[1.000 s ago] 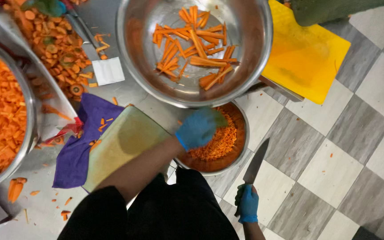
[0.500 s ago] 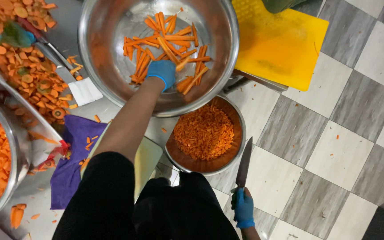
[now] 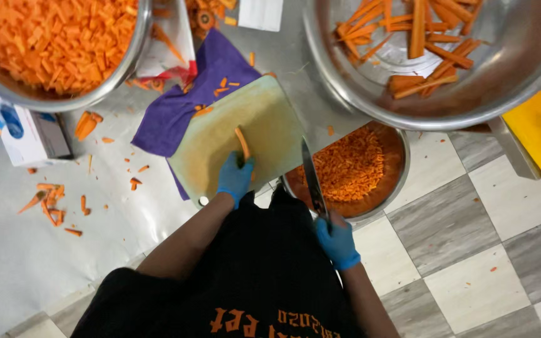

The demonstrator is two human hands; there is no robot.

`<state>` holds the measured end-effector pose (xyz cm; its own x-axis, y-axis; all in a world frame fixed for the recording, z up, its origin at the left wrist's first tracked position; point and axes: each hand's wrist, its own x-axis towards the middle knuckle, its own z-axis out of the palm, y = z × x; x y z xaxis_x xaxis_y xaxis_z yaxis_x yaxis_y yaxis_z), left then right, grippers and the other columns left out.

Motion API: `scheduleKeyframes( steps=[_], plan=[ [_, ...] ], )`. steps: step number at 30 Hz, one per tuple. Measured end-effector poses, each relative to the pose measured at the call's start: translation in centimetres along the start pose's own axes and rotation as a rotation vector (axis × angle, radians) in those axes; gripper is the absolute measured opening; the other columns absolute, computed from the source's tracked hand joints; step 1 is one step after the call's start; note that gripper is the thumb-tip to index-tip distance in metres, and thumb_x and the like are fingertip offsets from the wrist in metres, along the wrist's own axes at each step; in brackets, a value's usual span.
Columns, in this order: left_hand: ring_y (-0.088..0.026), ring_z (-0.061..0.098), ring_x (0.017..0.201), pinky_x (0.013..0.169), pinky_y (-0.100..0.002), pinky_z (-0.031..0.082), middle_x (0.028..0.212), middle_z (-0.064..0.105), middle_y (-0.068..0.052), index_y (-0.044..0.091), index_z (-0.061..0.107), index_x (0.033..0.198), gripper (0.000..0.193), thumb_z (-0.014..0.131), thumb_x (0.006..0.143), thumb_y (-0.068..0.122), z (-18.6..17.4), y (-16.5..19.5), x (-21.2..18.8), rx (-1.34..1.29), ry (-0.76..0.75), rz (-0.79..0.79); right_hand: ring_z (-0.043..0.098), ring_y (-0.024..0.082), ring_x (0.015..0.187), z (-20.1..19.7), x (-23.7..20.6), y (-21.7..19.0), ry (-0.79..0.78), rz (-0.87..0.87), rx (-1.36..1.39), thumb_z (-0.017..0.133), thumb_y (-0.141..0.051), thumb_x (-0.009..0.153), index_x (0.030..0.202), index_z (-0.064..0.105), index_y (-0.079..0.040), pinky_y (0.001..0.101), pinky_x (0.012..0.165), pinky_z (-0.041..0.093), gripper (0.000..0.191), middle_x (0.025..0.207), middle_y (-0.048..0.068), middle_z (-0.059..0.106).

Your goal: The person cuts carrot sticks into small diced pieces on a cutting board using a knife, gathering the cut pieces and sweeping them into a metal bowl, repeating the cycle with more carrot sticks from a nearby bowl.

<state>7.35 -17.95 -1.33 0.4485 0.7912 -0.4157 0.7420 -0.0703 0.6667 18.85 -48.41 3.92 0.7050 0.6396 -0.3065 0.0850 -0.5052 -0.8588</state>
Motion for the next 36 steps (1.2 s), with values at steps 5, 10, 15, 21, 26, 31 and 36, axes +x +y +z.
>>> scheduleKeyframes(
  steps=[5,10,15,21,26,31,36],
  plan=[
    [-0.042,0.071,0.092,0.08,-0.049,0.056,0.098,0.074,-0.024,0.001,0.068,0.111,0.043,0.075,0.09,0.038,-2.8,-2.0,2.0,0.008,-0.128,0.042,0.066,0.046,0.089,8.7,4.4,-5.1,-0.151,0.135,-0.282,0.058,-0.028,0.099,0.099,0.063,-0.003,0.0531,0.074,0.051,0.025,0.094,0.026,0.068],
    [-0.038,0.072,0.091,0.081,-0.047,0.057,0.098,0.075,-0.02,0.001,0.065,0.112,0.042,0.075,0.085,0.032,-7.8,-3.8,2.0,-0.042,-0.058,0.105,0.067,0.045,0.089,12.9,5.1,-8.9,-0.19,0.052,-0.312,0.056,-0.026,0.1,0.096,0.062,-0.003,0.0535,0.075,0.052,0.024,0.093,0.024,0.07],
    [-0.036,0.071,0.086,0.077,-0.045,0.056,0.095,0.073,-0.02,0.0,0.064,0.112,0.047,0.081,0.084,0.034,-10.1,-5.0,1.6,-0.048,-0.196,0.067,0.067,0.045,0.087,16.3,4.2,-10.6,-0.186,0.068,-0.303,0.055,-0.026,0.101,0.097,0.059,-0.002,0.053,0.073,0.052,0.025,0.091,0.025,0.069],
    [-0.029,0.076,0.08,0.074,-0.039,0.059,0.092,0.075,-0.018,0.0,0.066,0.111,0.032,0.071,0.092,0.025,-9.1,-5.6,1.9,-0.315,-0.337,-0.023,0.064,0.05,0.086,18.8,3.0,-10.8,-0.156,0.079,-0.402,0.055,-0.027,0.102,0.096,0.055,0.0,0.0577,0.073,0.05,0.028,0.091,0.03,0.066],
    [-0.03,0.075,0.088,0.077,-0.039,0.059,0.1,0.076,-0.02,0.0,0.067,0.114,0.031,0.071,0.095,0.024,-8.3,-6.8,3.3,-0.293,-0.25,0.123,0.063,0.054,0.087,19.4,2.3,-11.5,-0.172,0.175,-0.486,0.054,-0.029,0.102,0.109,0.051,0.0,0.063,0.074,0.048,0.03,0.095,0.033,0.066],
    [-0.035,0.074,0.092,0.079,-0.041,0.058,0.104,0.075,-0.022,0.001,0.068,0.115,0.031,0.071,0.092,0.022,-7.3,-7.5,4.5,-0.255,-0.266,0.186,0.063,0.055,0.086,20.0,2.3,-12.8,-0.16,0.205,-0.553,0.053,-0.03,0.101,0.113,0.052,0.0,0.0637,0.074,0.049,0.032,0.096,0.035,0.067],
    [-0.038,0.073,0.093,0.08,-0.044,0.058,0.104,0.074,-0.023,0.002,0.068,0.117,0.032,0.069,0.093,0.024,-7.7,-7.3,5.5,-0.208,-0.323,0.153,0.065,0.053,0.089,19.3,3.4,-13.2,-0.17,0.193,-0.583,0.052,-0.031,0.103,0.104,0.056,-0.001,0.0631,0.077,0.049,0.031,0.097,0.032,0.068]
  ],
)
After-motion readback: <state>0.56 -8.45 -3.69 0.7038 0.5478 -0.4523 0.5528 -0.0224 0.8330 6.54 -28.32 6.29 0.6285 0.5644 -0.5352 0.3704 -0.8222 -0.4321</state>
